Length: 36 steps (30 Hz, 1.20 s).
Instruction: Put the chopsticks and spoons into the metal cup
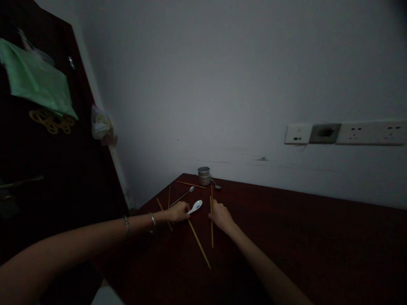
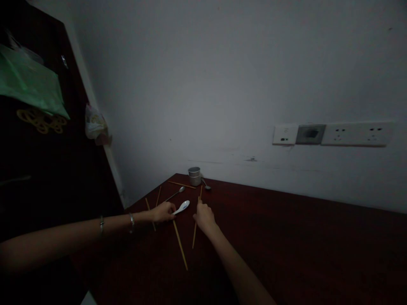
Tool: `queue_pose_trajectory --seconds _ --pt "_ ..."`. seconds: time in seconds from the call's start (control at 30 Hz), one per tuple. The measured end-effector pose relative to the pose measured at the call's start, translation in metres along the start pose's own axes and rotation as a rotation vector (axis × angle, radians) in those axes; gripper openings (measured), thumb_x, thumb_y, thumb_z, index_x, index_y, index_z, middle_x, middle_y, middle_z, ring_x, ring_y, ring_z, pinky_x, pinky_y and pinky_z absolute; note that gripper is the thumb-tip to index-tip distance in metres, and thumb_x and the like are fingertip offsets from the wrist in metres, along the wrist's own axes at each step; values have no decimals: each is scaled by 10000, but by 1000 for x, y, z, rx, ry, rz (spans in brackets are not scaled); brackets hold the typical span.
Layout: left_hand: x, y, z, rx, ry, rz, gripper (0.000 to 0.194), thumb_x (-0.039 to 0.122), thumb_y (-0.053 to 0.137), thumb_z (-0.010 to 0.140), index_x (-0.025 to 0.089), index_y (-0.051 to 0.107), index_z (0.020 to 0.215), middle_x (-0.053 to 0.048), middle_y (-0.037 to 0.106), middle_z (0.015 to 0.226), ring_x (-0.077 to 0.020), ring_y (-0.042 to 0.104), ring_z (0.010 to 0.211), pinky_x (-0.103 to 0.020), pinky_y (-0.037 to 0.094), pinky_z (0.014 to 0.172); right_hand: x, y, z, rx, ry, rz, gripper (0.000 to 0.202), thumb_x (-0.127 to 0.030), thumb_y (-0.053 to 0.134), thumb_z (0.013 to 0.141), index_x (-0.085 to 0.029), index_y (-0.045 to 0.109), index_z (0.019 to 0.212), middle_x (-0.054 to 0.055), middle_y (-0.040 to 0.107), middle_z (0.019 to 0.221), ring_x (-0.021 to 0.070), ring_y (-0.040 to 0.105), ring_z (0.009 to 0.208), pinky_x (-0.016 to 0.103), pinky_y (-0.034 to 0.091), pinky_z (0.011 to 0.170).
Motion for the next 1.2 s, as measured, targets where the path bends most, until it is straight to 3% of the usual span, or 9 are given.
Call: queue_pose_trajectory --seconds 0.23,0.37,0.57,0.7,0.8,1.07,1.2 --pt "-3 9 -3 -112 -68 -52 196 244 533 697 145 612 847 0 590 603 -83 461 373 -194 386 371 8 2 10 -11 58 69 315 -138 491 761 -127 477 1075 127 659 929 207 658 797 250 465 623" --pt "-6 16 -6 -178 -94 -54 132 209 535 681 133 608 760 4 558 533 -83 462 362 -201 423 371 7 -4 8 29 80 6 312 -162 513 765 -106 498 1072 159 652 954 248 642 876 285 476 665" --pt "-10 26 -17 -234 -147 -92 97 200 541 676 125 561 617 -5 549 482 -105 504 372 -251 486 409 -11 3 3 -53 10 -53 465 -121 603 671 -123 503 1125 162 634 1022 264 625 930 288 487 681" --pt "-3 32 -24 -287 -169 -131 204 172 522 692 126 497 495 -27 560 473 -125 534 379 -282 495 436 -26 7 2 -106 -37 -97 345 -114 639 632 -124 602 975 167 627 1039 283 615 954 290 492 699" --pt "5 32 -29 -318 -179 -125 269 181 526 708 121 482 449 -34 556 463 -121 533 373 -275 486 441 -33 4 3 -79 -51 -96 317 -85 615 650 -110 615 967 173 631 1025 270 620 945 280 492 707" --pt "-3 30 -25 -280 -144 -121 167 260 590 700 132 544 605 -3 548 478 -120 521 369 -251 461 404 -30 0 17 -23 -29 -114 286 -70 533 715 -132 617 982 170 636 1015 275 617 947 320 490 707" --pt "-9 10 -19 -144 -73 92 150 273 630 644 165 620 746 -16 613 617 -137 560 475 -237 444 452 -22 -5 24 -7 -13 -99 286 -122 557 718 -141 616 997 163 631 1025 286 609 961 341 484 722"
Point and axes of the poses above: each hand's wrist, its own z-axis towards the middle knuckle, its own y-axis out of the palm, x = y × z, the point moved 10 cm from there along z, towards the middle knuckle
